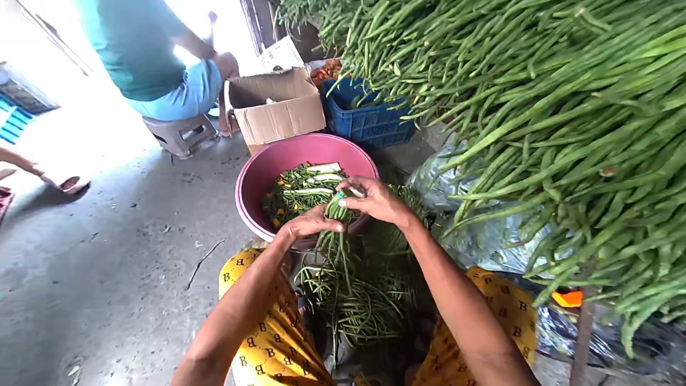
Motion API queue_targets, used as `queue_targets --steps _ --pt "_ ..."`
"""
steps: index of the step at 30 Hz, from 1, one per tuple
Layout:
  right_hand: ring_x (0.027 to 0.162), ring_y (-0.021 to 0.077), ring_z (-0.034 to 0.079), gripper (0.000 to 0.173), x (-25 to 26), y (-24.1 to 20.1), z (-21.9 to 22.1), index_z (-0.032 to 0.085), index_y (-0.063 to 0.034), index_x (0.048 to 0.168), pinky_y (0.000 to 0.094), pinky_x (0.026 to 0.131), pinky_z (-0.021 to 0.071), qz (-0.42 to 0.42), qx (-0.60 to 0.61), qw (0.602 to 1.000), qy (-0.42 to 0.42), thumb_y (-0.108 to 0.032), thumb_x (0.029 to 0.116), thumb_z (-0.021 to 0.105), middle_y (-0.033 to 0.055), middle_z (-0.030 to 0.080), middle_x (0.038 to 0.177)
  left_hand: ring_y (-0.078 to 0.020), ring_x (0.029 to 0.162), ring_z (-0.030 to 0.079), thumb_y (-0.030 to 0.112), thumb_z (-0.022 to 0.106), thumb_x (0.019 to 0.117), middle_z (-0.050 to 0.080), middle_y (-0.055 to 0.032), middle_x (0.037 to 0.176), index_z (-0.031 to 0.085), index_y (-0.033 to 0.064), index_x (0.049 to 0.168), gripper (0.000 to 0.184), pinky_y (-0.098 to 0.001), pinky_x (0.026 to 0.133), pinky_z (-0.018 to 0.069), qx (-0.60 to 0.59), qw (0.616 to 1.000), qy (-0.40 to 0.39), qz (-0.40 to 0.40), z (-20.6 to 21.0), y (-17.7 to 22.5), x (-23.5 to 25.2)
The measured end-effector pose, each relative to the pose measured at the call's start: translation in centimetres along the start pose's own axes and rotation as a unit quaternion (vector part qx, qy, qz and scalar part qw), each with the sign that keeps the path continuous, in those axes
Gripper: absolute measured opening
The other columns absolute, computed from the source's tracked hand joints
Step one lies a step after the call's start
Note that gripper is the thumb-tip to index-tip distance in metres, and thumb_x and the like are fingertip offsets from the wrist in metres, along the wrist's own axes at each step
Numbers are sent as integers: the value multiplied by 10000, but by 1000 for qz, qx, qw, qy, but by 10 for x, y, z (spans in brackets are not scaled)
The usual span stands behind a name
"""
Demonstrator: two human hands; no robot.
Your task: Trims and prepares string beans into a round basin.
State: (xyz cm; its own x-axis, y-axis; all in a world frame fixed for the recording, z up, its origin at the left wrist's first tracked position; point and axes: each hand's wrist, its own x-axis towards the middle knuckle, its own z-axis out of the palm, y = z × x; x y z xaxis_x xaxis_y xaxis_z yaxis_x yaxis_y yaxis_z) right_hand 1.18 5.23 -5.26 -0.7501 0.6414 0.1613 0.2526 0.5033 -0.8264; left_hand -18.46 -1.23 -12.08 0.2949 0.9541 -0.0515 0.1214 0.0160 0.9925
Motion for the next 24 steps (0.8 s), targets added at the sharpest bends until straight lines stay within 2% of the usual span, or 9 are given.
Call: queue_targets --steps 2,4,8,12,15,19,21,22,24 --pt "698 144 568 293 12 -5 -3 685 -18 1189 325 623 497 -32 22 998 40 -54 903 736 115 668 936 -36 1040 672 227 791 810 736 40 1085 642 51 1189 443 -267 976 543 -37 999 -9 13 -9 -1 4" --pt "732 157 602 274 26 0 0 695 -24 1167 343 661 522 -62 10 995 76 -48 898 738 117 688 953 -71 982 704 168 744 850 760 20 1002 650 48 1155 341 -288 951 559 -51 999 8 12 -18 0 7" --pt "849 223 642 296 47 26 16 678 11 1200 416 782 538 -56 0 993 106 -55 915 724 164 692 990 -97 868 712 315 754 846 715 20 933 530 26 1274 563 -288 863 600 -70 997 25 -8 -32 -13 5" --pt "894 235 647 306 52 57 30 670 -2 1227 432 816 538 -16 34 992 122 -66 931 707 179 692 1037 -75 836 687 153 734 904 702 -18 988 554 -1 1289 452 -269 822 592 -15 997 55 -50 -38 -28 11" --pt "836 169 620 309 56 68 33 665 -17 1243 369 773 535 10 56 993 107 -52 938 697 146 685 1046 -101 803 699 119 680 939 703 -9 922 577 12 1237 332 -291 801 607 -58 994 48 -73 -44 -37 11" --pt "653 103 528 354 67 81 41 599 -31 1311 274 615 490 76 90 988 96 -91 971 675 100 611 965 -70 724 661 148 615 1009 656 24 854 554 27 1223 254 -249 734 591 -70 993 60 -80 -48 -42 9" --pt "793 229 621 504 71 87 46 495 -20 1385 399 719 541 162 48 980 100 -259 989 697 177 649 1109 -63 716 645 147 604 1022 651 7 866 553 -1 1239 267 -240 727 580 -59 991 94 -70 -51 -48 10" --pt "942 340 656 584 70 88 50 473 13 1405 503 839 543 212 20 972 99 -344 995 685 247 651 1175 -64 728 648 150 603 1026 657 -4 887 547 -10 1253 283 -242 739 579 -58 990 106 -68 -53 -51 10" --pt "1132 414 628 685 66 83 57 457 41 1444 565 994 481 294 -22 954 54 -499 1035 558 299 606 1285 -67 730 651 142 612 1021 664 -8 882 563 -14 1233 267 -247 740 581 -57 988 130 -64 -57 -53 11"
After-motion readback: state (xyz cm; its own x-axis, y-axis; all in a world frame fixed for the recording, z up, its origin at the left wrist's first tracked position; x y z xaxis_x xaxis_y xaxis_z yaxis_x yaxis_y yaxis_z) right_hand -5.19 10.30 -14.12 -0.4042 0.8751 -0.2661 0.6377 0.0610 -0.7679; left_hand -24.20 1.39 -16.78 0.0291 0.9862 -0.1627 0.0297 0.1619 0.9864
